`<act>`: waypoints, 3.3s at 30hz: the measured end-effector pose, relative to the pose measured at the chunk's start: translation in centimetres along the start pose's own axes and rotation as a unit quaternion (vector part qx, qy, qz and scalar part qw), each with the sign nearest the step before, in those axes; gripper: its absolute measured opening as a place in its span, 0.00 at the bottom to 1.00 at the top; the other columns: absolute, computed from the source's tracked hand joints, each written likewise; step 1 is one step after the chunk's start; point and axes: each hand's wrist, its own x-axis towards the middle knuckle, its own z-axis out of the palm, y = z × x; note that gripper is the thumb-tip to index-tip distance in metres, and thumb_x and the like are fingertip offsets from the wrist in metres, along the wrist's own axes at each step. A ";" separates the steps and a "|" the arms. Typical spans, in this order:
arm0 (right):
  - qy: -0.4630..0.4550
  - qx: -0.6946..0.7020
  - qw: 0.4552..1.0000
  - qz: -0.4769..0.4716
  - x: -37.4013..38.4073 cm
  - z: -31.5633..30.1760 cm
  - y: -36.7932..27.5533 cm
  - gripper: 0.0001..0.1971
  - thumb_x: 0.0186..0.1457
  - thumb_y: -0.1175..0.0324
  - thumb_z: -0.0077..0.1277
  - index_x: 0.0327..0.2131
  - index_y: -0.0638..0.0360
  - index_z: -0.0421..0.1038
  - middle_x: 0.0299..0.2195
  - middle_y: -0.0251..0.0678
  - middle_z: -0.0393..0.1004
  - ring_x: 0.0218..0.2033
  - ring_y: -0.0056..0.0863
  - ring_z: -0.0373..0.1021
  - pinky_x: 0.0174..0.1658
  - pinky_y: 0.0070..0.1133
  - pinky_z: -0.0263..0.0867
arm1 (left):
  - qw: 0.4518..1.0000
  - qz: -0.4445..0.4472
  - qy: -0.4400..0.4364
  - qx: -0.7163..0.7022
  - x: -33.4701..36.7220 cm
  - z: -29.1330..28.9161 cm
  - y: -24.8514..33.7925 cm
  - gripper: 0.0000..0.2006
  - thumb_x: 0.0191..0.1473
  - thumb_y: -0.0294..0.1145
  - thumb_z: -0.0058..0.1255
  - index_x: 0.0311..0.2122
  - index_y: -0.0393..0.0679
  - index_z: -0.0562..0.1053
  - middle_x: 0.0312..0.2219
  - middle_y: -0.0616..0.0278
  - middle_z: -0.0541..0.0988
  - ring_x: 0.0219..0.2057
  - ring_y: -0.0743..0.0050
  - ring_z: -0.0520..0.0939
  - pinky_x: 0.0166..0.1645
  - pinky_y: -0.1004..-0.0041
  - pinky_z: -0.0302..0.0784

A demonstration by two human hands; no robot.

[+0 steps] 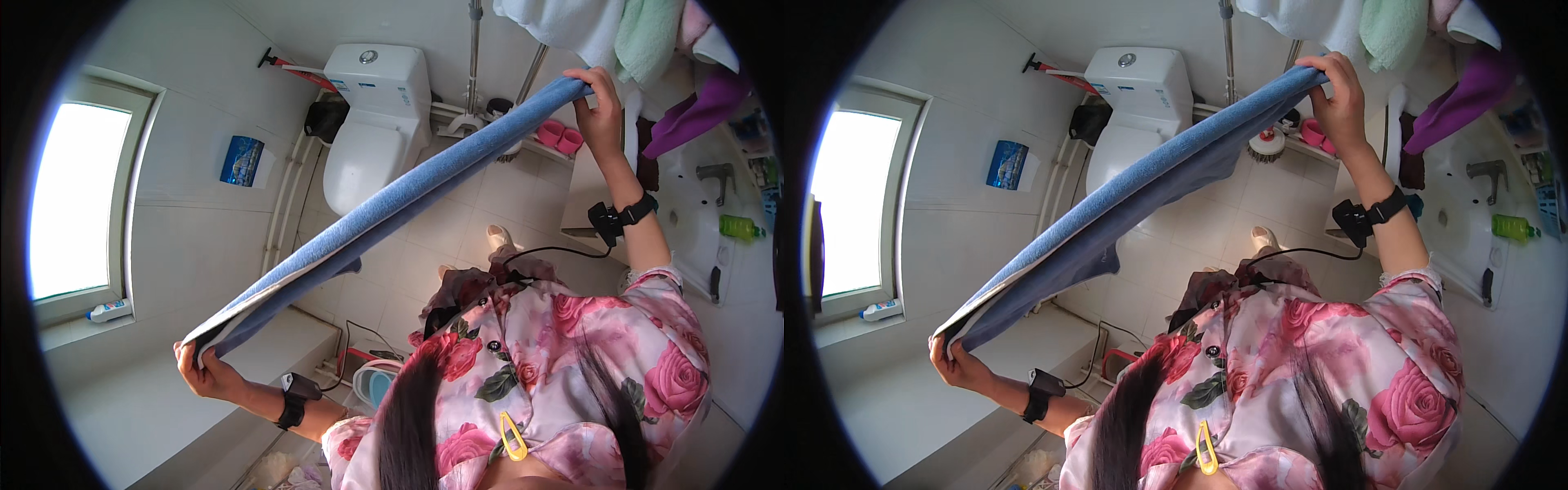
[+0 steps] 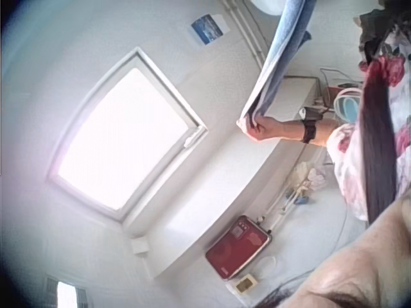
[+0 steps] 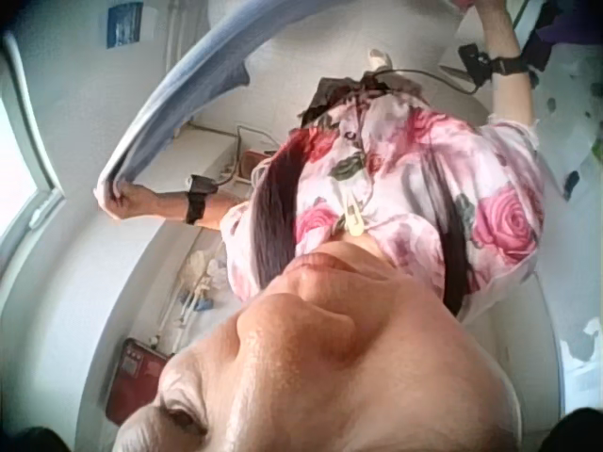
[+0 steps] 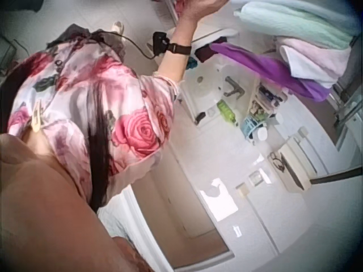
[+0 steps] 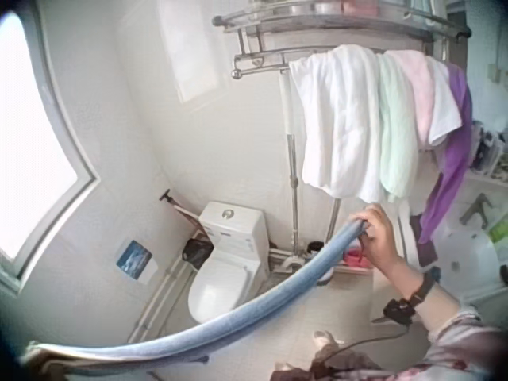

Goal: The person wipes the wall and floor pipes in a bathroom with a cloth, then washes the cloth in a sink and hangs it on a towel rack.

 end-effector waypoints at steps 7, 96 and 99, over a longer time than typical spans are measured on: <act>-0.213 0.436 0.872 -0.061 9.8 10.7 -11.1 0.22 0.55 0.68 0.53 0.54 0.53 0.63 0.48 0.31 0.67 0.47 0.20 0.65 0.53 0.22 0.62 | 0.854 0.045 -0.235 -0.462 10.0 26.6 7.1 0.12 0.40 0.12 0.53 0.32 0.38 0.69 0.33 0.59 0.73 0.35 0.75 0.74 0.41 0.79 0.69; -0.477 -0.072 0.827 0.287 32.2 10.6 9.8 0.31 0.55 0.41 0.39 0.54 0.53 0.64 0.55 0.43 0.63 0.53 0.39 0.63 0.53 0.37 0.58 | 0.966 -0.107 -0.100 -0.215 26.7 54.2 10.2 0.28 0.43 0.51 0.59 0.36 0.30 0.74 0.32 0.45 0.79 0.37 0.51 0.80 0.43 0.63 0.73; -0.435 -0.088 0.819 0.364 32.2 10.5 7.7 0.32 0.54 0.40 0.40 0.54 0.53 0.66 0.54 0.43 0.66 0.53 0.39 0.64 0.53 0.36 0.59 | 0.981 0.027 -0.190 -0.001 28.7 56.5 8.7 0.27 0.42 0.51 0.60 0.37 0.33 0.75 0.33 0.42 0.79 0.40 0.42 0.78 0.45 0.58 0.73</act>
